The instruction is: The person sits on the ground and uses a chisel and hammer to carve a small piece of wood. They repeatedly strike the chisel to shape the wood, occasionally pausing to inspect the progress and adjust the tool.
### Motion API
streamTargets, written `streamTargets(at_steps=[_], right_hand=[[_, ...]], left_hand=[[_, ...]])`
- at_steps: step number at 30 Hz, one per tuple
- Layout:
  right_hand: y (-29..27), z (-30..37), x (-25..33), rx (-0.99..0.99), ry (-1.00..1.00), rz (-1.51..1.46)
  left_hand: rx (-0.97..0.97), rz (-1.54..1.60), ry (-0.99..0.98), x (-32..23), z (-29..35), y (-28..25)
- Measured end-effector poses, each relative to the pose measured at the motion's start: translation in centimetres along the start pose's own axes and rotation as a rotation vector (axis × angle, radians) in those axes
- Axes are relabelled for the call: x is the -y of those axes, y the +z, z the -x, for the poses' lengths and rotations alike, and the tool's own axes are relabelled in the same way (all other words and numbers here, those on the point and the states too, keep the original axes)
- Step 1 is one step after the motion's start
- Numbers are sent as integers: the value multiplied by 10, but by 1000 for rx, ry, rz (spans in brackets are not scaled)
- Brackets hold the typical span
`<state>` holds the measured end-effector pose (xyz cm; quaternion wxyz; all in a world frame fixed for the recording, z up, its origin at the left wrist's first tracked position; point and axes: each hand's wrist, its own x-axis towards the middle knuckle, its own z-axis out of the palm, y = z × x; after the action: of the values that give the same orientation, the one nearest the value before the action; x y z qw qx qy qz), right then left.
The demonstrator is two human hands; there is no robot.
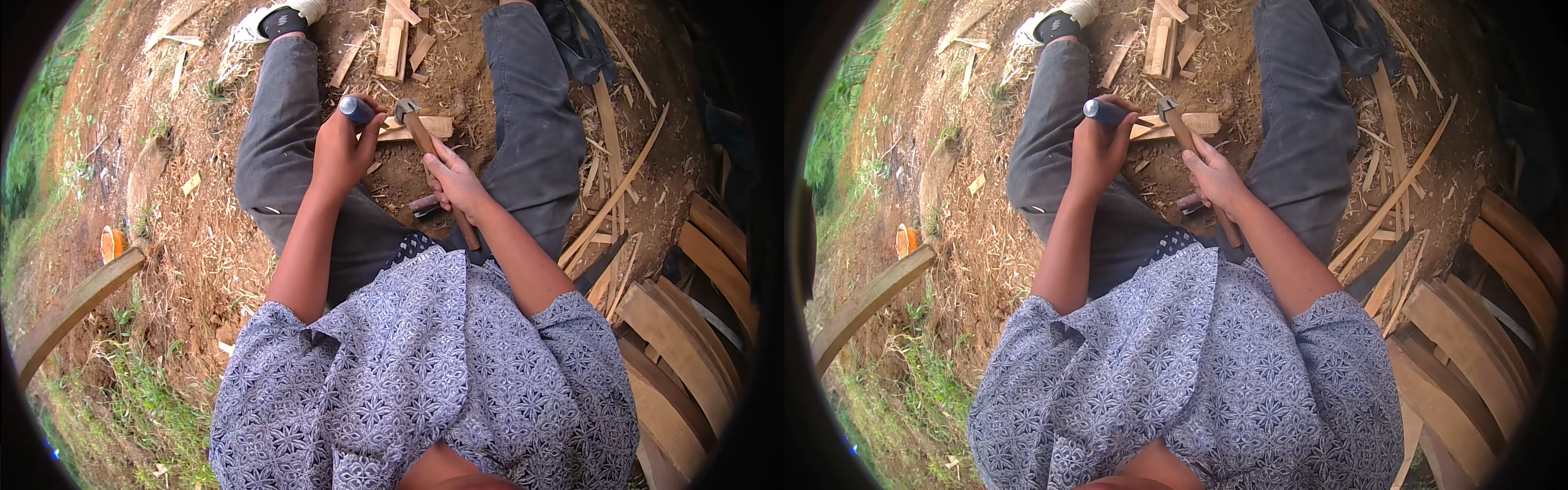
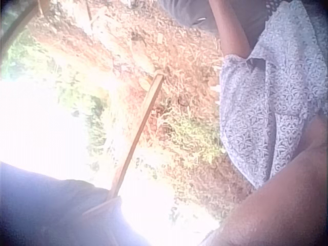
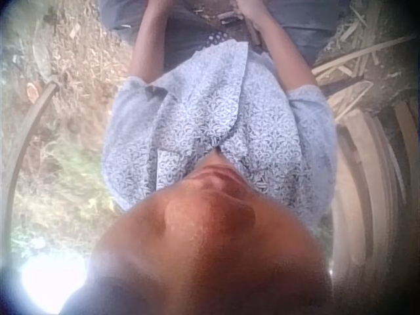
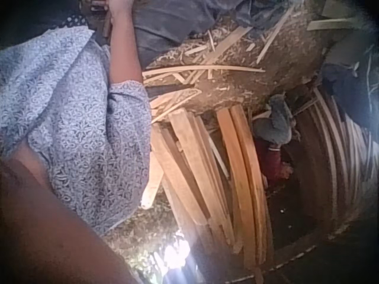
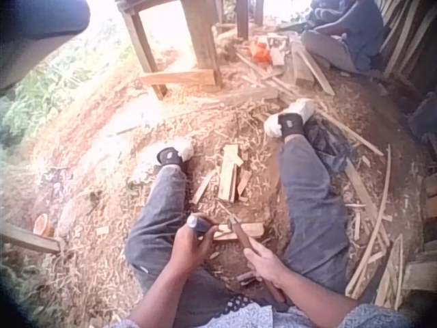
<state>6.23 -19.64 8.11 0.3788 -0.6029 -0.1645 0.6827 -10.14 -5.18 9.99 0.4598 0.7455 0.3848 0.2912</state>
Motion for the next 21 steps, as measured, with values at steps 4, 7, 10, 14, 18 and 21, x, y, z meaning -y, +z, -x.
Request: streamTargets(at_steps=[4,7,10,14,18,21], right_hand=[[1,0,2,-9,15,-2],[1,-1,2,-9,16,-12],[1,-3,1,-10,12,-12],[1,-4,2,-22,6,-22],[-1,-8,1,-18,10,-31],[-2,-12,-4,-21,10,-47]], left_hand=[[1,-8,-17,-3,-1,0],[3,-47,10,-2,-2,0],[16,-124,52,0,-4,0],[25,-172,106,4,-7,3],[37,-128,157,4,-12,6],[24,-167,126,5,-13,6]])
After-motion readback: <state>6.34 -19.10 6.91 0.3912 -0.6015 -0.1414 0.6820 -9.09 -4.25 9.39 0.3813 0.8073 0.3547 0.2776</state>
